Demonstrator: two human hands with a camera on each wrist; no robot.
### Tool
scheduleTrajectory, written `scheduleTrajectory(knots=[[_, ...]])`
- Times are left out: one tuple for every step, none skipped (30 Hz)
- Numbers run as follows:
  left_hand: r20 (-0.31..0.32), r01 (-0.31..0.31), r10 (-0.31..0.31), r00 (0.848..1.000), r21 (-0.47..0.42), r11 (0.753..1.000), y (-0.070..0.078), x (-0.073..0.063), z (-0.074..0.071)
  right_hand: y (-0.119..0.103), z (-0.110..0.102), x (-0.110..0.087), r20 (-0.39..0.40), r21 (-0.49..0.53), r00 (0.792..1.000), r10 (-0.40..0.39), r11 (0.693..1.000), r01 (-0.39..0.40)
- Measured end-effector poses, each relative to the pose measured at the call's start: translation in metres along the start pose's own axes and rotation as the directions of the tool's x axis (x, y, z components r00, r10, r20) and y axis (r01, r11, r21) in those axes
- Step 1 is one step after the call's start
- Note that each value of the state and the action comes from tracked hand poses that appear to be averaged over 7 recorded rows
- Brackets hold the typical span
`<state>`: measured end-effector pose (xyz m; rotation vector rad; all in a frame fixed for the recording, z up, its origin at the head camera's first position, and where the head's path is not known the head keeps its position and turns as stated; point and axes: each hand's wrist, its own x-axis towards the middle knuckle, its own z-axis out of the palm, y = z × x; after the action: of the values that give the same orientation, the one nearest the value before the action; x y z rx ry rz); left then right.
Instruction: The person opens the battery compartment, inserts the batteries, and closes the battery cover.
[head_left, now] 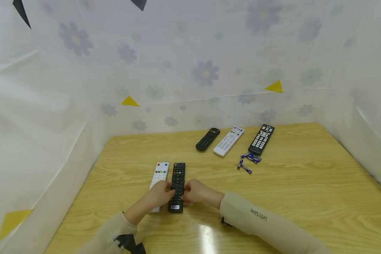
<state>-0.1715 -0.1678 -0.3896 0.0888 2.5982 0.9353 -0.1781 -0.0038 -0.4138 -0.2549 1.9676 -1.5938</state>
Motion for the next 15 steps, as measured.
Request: scheduleTrajectory(knots=[[0.001, 0.001, -0.001, 1.0, 0.008, 1.0, 0.0001, -0.0003, 0.0001, 0.0004, -0.0001, -0.0002, 0.004, -0.002, 1.0, -0.004, 1.0, 0.004], [0.003, 0.001, -0.001, 1.0, 0.016, 1.0, 0.0006, -0.0008, 0.0, 0.0009, -0.0004, -0.0006, 0.009, -0.002, 1.0, -0.01, 1.0, 0.01], [0.0, -0.002, 0.002, 1.0, 0.023, 1.0, 0.0008, -0.0014, -0.0001, 0.0015, -0.0006, -0.001, 0.014, -0.002, 1.0, -0.014, 1.0, 0.014], [-0.002, -0.006, 0.006, 1.0, 0.034, 0.999, 0.0014, -0.002, -0.0003, 0.0022, -0.0006, -0.0011, 0.019, 0.002, 1.0, -0.016, 1.0, 0.016], [-0.003, -0.012, 0.012, 1.0, 0.043, 0.999, 0.0017, -0.0026, -0.0004, 0.0028, -0.0006, -0.0011, 0.024, 0.003, 0.999, -0.021, 1.0, 0.021], [-0.005, -0.022, 0.022, 1.0, 0.049, 0.999, 0.0024, -0.0034, -0.0004, 0.003, -0.0008, -0.0016, 0.03, 0.007, 0.999, -0.023, 1.0, 0.023], [-0.006, -0.03, 0.03, 1.0, 0.055, 0.998, 0.003, -0.0041, -0.0004, 0.0032, -0.001, -0.0019, 0.033, 0.015, 0.999, -0.022, 1.0, 0.021], [-0.007, -0.038, 0.039, 0.999, 0.059, 0.998, 0.0041, -0.005, -0.0006, 0.0032, -0.0011, -0.0024, 0.032, 0.016, 0.999, -0.017, 1.0, 0.017], [-0.008, -0.048, 0.048, 0.999, 0.068, 0.997, 0.005, -0.0057, -0.0008, 0.0032, -0.0014, -0.0031, 0.032, 0.013, 0.999, -0.009, 1.0, 0.008], [-0.009, -0.054, 0.055, 0.998, 0.078, 0.996, 0.006, -0.0065, -0.0012, 0.0035, -0.0019, -0.0036, 0.03, 0.007, 1.0, -0.002, 1.0, 0.002], [-0.01, -0.061, 0.062, 0.998, 0.089, 0.994, 0.0068, -0.0072, -0.0014, 0.0038, -0.0025, -0.0043, 0.024, -0.014, 1.0, 0.003, 1.0, -0.003], [-0.013, -0.069, 0.071, 0.997, 0.098, 0.993, 0.0078, -0.008, -0.0019, 0.0041, -0.0031, -0.0052, 0.02, -0.022, 1.0, 0.006, 1.0, -0.006], [-0.013, -0.073, 0.075, 0.997, 0.101, 0.992, 0.0085, -0.0085, -0.0022, 0.0046, -0.004, -0.0062, 0.014, -0.041, 1.0, 0.009, 0.999, -0.008], [-0.016, -0.086, 0.088, 0.996, 0.109, 0.99, 0.0093, -0.0091, -0.0027, 0.0051, -0.0056, -0.0075, 0.013, -0.063, 1.0, 0.008, 0.998, -0.007], [-0.021, -0.096, 0.1, 0.995, 0.116, 0.989, 0.0099, -0.0094, -0.0032, 0.0056, -0.0074, -0.0091, 0.011, -0.09, 1.0, 0.004, 0.996, -0.003]])
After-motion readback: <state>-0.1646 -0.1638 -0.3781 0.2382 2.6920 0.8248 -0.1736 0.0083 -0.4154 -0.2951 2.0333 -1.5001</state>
